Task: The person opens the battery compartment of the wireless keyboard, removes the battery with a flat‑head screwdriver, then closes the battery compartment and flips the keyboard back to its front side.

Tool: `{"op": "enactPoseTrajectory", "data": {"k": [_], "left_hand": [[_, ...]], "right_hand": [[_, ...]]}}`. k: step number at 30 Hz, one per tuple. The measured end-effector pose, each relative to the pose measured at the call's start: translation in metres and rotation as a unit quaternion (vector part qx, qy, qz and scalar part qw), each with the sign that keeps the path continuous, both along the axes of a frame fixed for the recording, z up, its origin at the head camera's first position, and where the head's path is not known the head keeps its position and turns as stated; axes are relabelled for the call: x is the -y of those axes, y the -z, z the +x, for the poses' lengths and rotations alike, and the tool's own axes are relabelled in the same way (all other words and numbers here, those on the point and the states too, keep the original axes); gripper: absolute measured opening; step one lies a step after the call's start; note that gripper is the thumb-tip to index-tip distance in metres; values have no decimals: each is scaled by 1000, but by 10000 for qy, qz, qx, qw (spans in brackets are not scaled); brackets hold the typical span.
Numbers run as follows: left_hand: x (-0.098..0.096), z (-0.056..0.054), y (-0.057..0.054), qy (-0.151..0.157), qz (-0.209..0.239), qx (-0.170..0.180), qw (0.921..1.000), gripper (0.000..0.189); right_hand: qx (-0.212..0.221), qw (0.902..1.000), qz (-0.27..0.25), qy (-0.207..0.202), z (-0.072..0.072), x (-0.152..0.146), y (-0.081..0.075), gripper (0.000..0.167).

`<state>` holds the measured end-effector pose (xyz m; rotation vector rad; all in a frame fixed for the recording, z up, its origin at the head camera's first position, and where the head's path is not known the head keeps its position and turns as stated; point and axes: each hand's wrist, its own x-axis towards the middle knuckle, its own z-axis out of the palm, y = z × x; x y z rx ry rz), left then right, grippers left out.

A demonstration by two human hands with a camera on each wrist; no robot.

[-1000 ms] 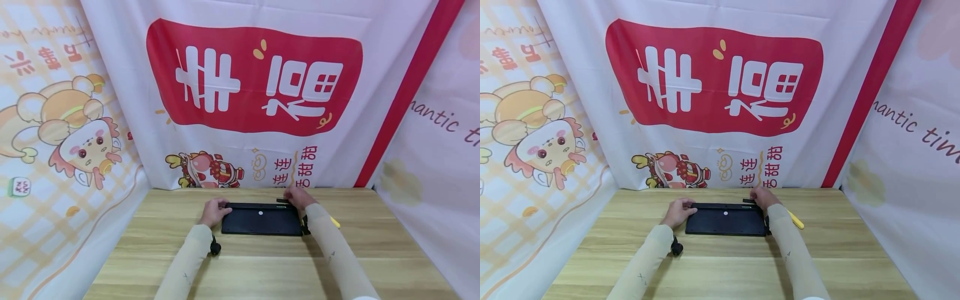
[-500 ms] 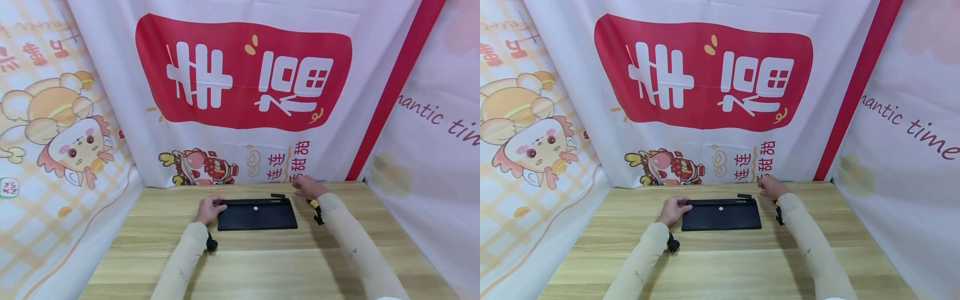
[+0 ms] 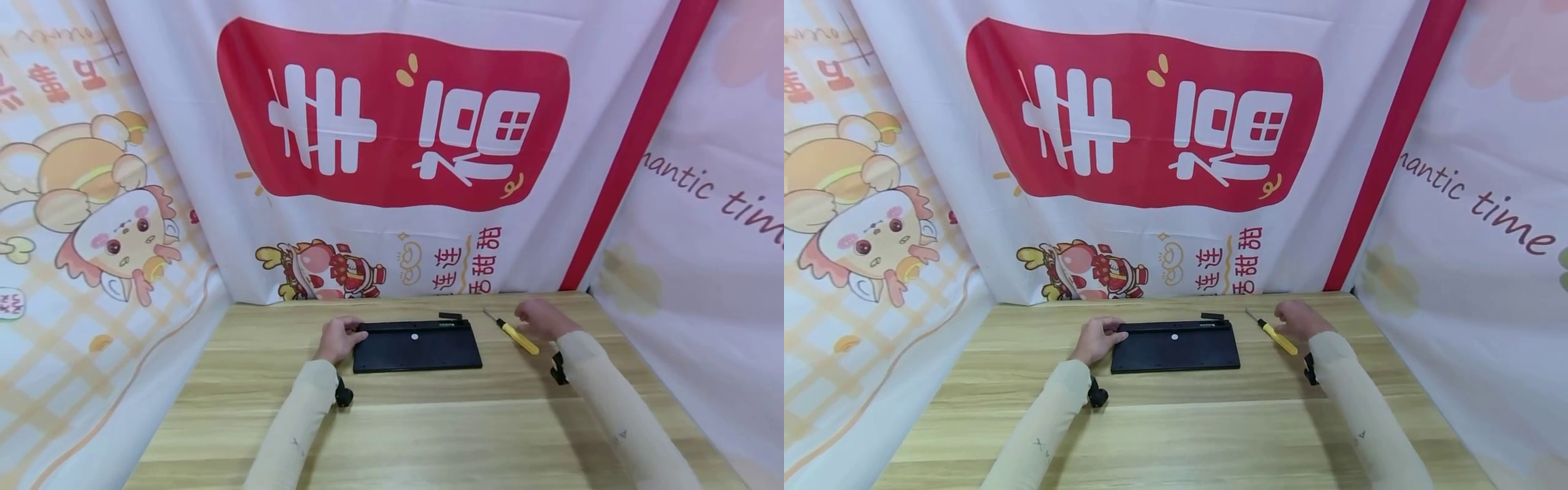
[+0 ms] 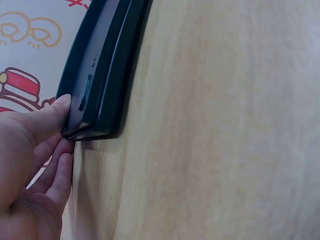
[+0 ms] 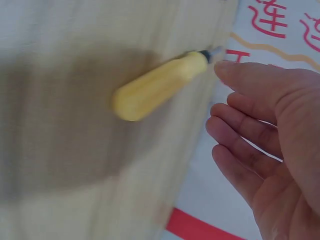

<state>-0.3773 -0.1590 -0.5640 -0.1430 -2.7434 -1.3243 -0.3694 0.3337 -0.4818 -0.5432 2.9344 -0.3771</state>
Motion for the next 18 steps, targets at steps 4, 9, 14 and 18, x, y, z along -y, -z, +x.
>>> {"op": "enactPoseTrajectory", "data": {"k": [4,9,14,18], "left_hand": [[0,2,2,0,10,17,10000,27],[0,4,1,15,39,34,10000,27],[1,0,2,38,67,0,10000,27],[1,-4,6,-3,81,28,10000,26]], "right_hand": [[-51,9995,-307,90,7,-5,21,32],[-190,9975,-614,299,11,-5,46,25],[-270,9956,-706,553,7,-3,55,24],[-120,9953,-654,705,4,-2,55,25]]}}
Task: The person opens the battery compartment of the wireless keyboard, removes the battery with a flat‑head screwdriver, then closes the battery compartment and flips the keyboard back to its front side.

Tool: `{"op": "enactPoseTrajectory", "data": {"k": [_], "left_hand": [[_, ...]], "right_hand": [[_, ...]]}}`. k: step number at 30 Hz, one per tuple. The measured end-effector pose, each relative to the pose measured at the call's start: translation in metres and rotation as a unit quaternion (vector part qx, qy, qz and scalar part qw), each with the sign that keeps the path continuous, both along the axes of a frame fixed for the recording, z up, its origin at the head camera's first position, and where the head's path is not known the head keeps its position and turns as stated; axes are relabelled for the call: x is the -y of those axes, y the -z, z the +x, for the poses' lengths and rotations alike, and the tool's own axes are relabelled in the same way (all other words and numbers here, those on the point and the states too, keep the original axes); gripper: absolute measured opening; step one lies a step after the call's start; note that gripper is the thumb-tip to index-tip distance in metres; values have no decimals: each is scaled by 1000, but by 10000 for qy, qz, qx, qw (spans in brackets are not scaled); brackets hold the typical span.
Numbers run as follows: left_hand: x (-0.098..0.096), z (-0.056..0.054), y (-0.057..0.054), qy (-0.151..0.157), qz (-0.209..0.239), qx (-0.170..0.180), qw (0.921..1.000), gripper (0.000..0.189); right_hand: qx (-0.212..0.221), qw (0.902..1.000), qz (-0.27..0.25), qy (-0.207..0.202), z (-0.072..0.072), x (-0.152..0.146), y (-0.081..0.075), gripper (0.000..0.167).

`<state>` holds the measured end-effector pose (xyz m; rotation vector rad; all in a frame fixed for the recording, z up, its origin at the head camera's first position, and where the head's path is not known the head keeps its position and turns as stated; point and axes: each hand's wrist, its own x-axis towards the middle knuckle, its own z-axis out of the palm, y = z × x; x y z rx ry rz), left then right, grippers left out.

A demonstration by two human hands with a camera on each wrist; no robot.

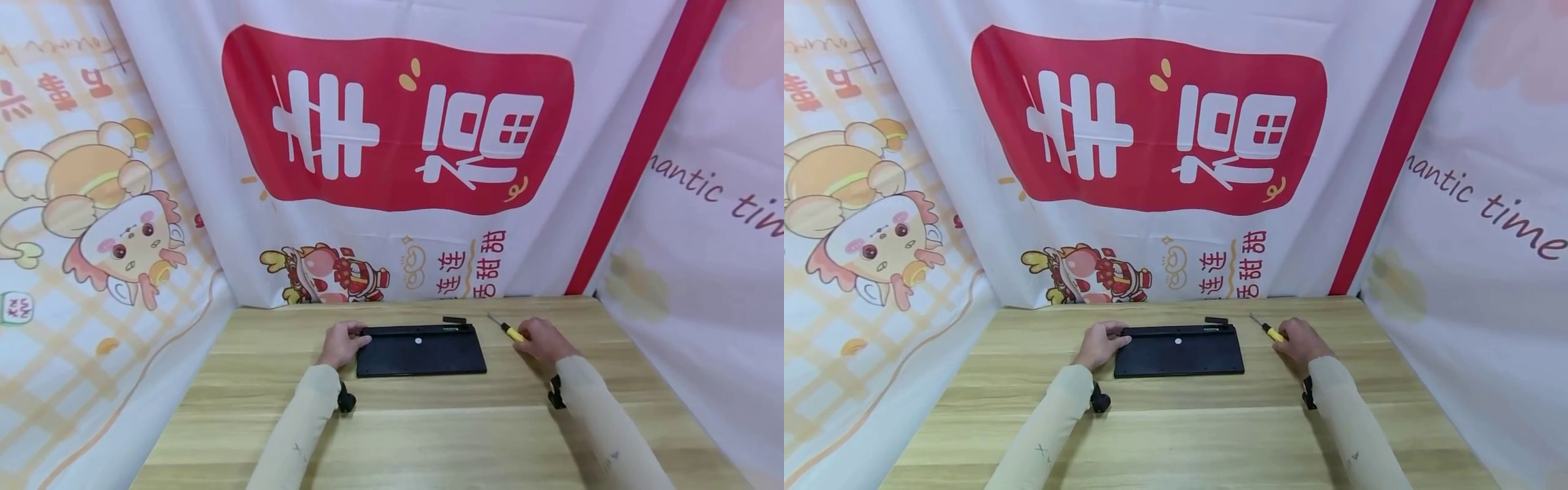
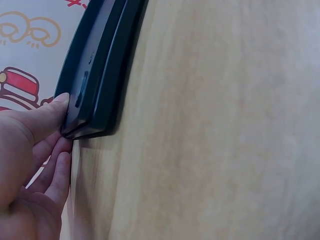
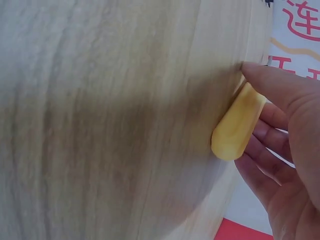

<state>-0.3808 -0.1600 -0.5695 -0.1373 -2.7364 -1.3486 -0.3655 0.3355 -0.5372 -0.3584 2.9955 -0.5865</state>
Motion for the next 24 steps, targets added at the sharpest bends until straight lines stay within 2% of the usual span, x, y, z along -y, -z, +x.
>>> {"op": "enactPoseTrajectory", "data": {"k": [5,10,13,24], "left_hand": [[0,0,-2,34,-5,3,10000,27],[0,3,-5,11,-17,41,10000,27],[-1,3,-6,-3,-7,78,10000,27],[1,2,-5,55,-60,-41,10000,28]], "right_hand": [[222,9996,97,164,-8,2,0,20],[451,9981,39,411,-16,4,2,12],[469,9980,-38,426,-18,3,0,11],[64,9993,-358,58,-13,2,-34,16]]}}
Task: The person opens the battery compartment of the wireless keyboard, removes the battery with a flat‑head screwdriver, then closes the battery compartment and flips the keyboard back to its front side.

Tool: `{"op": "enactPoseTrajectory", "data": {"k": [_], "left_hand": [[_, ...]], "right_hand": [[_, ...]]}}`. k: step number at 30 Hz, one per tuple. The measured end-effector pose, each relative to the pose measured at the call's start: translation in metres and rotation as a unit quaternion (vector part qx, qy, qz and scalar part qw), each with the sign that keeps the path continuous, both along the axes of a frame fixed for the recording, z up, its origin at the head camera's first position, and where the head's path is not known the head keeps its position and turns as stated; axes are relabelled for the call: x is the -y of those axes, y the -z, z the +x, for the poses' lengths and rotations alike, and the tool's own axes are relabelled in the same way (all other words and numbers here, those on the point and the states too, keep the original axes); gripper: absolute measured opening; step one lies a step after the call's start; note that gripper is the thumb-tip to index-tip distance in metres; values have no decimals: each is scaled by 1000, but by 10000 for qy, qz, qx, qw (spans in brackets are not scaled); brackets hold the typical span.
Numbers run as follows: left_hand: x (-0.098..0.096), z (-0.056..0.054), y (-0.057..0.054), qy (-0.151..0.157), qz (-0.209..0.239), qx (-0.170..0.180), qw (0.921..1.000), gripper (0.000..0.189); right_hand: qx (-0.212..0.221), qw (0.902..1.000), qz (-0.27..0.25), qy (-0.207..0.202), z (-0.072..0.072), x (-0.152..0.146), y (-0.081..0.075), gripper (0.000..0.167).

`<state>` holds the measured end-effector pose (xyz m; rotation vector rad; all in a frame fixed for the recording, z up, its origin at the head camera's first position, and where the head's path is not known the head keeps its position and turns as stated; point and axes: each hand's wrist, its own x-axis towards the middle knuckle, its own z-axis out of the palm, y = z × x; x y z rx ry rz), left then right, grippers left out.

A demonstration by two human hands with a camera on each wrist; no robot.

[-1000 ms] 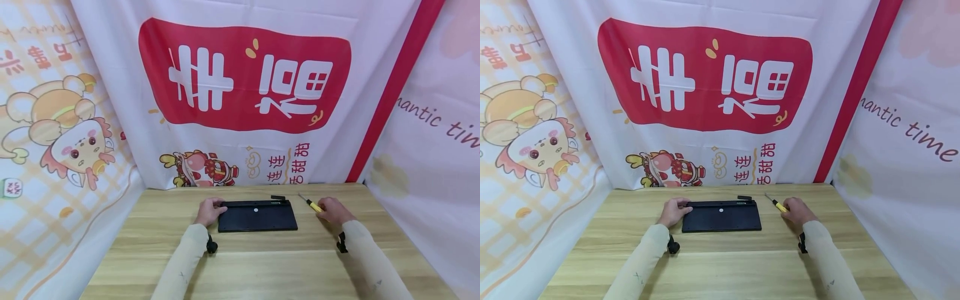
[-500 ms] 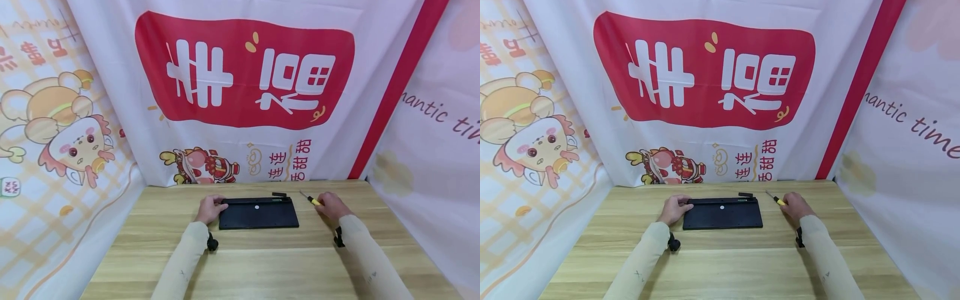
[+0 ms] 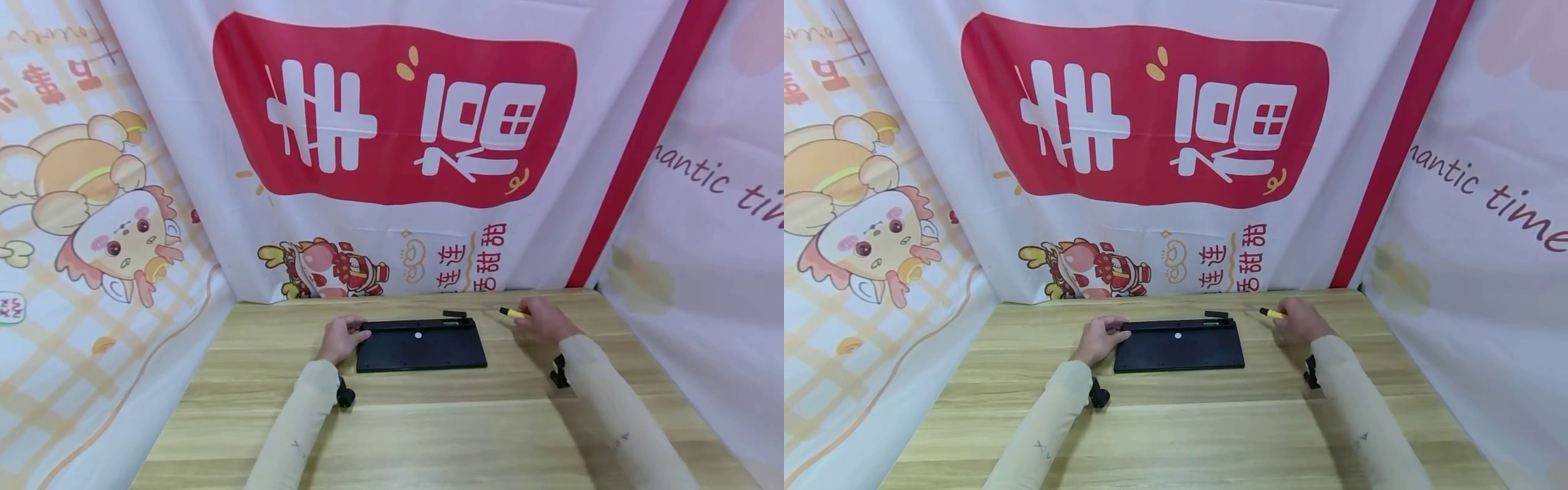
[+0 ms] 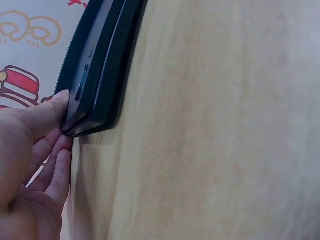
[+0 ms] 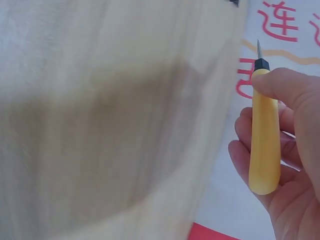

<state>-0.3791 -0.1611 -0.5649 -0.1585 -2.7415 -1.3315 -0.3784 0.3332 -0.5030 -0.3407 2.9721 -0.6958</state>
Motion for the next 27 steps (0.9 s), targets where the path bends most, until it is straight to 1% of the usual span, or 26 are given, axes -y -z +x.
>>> {"op": "enactPoseTrajectory", "data": {"k": [3,6,13,15,17,21,24,27], "left_hand": [[0,0,0,13,-12,-32,10000,27],[0,1,0,0,79,23,10000,27],[0,0,-1,12,67,-6,10000,27],[0,0,-2,6,64,21,10000,28],[0,0,-4,1,78,42,10000,29],[0,1,-6,11,83,46,10000,29],[0,1,-5,28,52,19,10000,28],[0,1,-3,19,61,32,10000,28]], "right_hand": [[-91,9999,19,-110,1,-1,-11,16],[-237,9992,83,-304,2,-1,-22,15],[-903,9923,367,-762,7,2,-48,10],[-995,9905,381,-870,9,5,-56,12],[-977,9901,432,-906,10,9,-62,13],[-710,9911,682,-895,10,19,-72,18],[-488,9903,875,-963,7,28,-76,19],[-498,9874,965,-1149,4,38,-77,17]]}}
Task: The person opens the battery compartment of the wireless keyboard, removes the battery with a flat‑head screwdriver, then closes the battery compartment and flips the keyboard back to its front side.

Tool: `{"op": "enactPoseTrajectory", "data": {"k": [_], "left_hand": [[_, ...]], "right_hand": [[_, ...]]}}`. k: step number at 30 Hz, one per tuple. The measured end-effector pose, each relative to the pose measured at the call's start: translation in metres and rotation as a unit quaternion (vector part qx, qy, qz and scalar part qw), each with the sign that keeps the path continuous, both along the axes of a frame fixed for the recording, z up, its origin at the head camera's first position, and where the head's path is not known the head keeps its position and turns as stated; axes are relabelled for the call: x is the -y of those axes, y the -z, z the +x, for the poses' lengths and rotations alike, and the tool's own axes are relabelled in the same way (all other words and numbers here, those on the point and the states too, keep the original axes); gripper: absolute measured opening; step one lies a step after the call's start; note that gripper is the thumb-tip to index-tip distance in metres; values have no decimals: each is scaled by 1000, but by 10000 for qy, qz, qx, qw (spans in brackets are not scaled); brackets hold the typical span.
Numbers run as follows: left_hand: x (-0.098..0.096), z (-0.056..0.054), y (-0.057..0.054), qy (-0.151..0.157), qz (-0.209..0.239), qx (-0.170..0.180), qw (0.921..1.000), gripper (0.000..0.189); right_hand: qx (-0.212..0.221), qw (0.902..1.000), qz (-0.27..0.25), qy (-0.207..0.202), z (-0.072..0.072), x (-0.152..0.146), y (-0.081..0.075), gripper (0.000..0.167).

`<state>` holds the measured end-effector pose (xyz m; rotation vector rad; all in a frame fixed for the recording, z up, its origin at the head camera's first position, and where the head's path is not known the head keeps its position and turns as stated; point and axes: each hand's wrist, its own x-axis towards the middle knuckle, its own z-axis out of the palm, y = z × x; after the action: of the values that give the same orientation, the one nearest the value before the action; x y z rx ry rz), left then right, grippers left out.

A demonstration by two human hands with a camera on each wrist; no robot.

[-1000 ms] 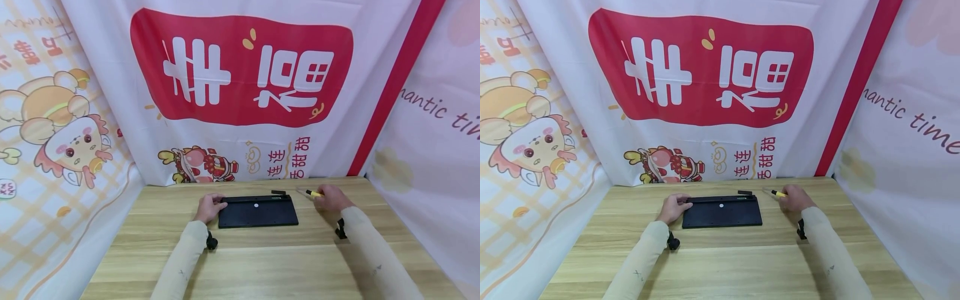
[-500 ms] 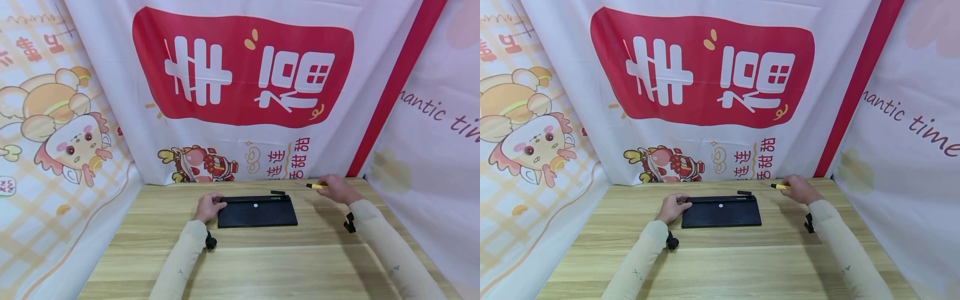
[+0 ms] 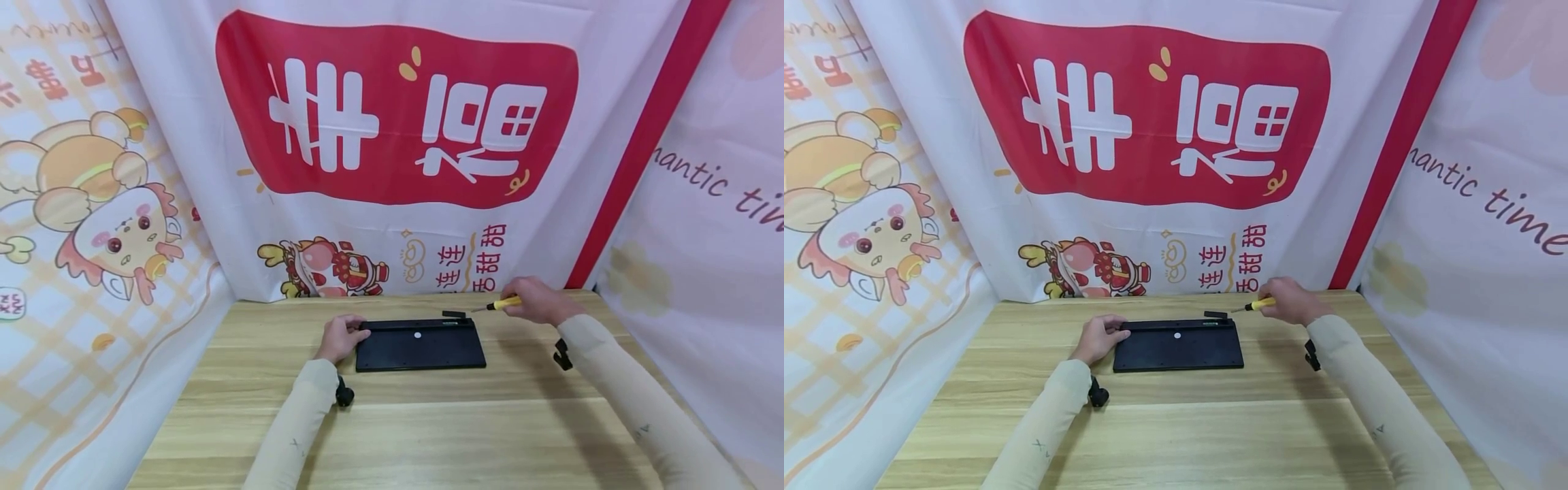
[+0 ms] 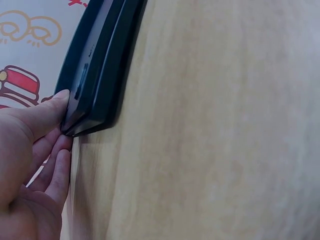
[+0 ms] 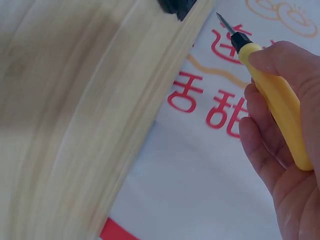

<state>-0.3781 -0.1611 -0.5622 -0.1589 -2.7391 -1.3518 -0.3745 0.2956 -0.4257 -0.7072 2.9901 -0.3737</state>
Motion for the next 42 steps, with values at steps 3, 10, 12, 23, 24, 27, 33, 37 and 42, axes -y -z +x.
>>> {"op": "enactPoseTrajectory", "data": {"k": [3,10,12,23,24,27,33,37,42], "left_hand": [[1,0,1,-25,28,27,10000,28],[0,0,1,-55,-4,16,10000,28],[0,1,0,-58,-3,4,10000,28],[0,0,2,-58,51,-6,10000,26],[0,0,3,-56,34,-34,10000,25],[1,0,3,-66,65,-54,9999,26],[0,0,2,-75,78,-57,9999,26],[0,0,2,-92,72,58,9999,26],[0,-1,2,-111,43,119,9999,27]], "right_hand": [[-181,9995,-33,-264,-2,9,1,15],[-302,9974,-37,-646,-7,28,4,13],[-293,9969,-29,-725,-8,32,3,13],[-415,9927,129,-1122,-15,44,9,11],[-379,9930,168,-1107,-15,45,8,11],[-265,9936,329,-1049,-16,51,5,8],[-81,9926,770,-934,-15,71,-8,5],[129,9912,1085,-747,-12,88,-18,10],[173,9882,1411,-564,-9,103,-22,17]]}}
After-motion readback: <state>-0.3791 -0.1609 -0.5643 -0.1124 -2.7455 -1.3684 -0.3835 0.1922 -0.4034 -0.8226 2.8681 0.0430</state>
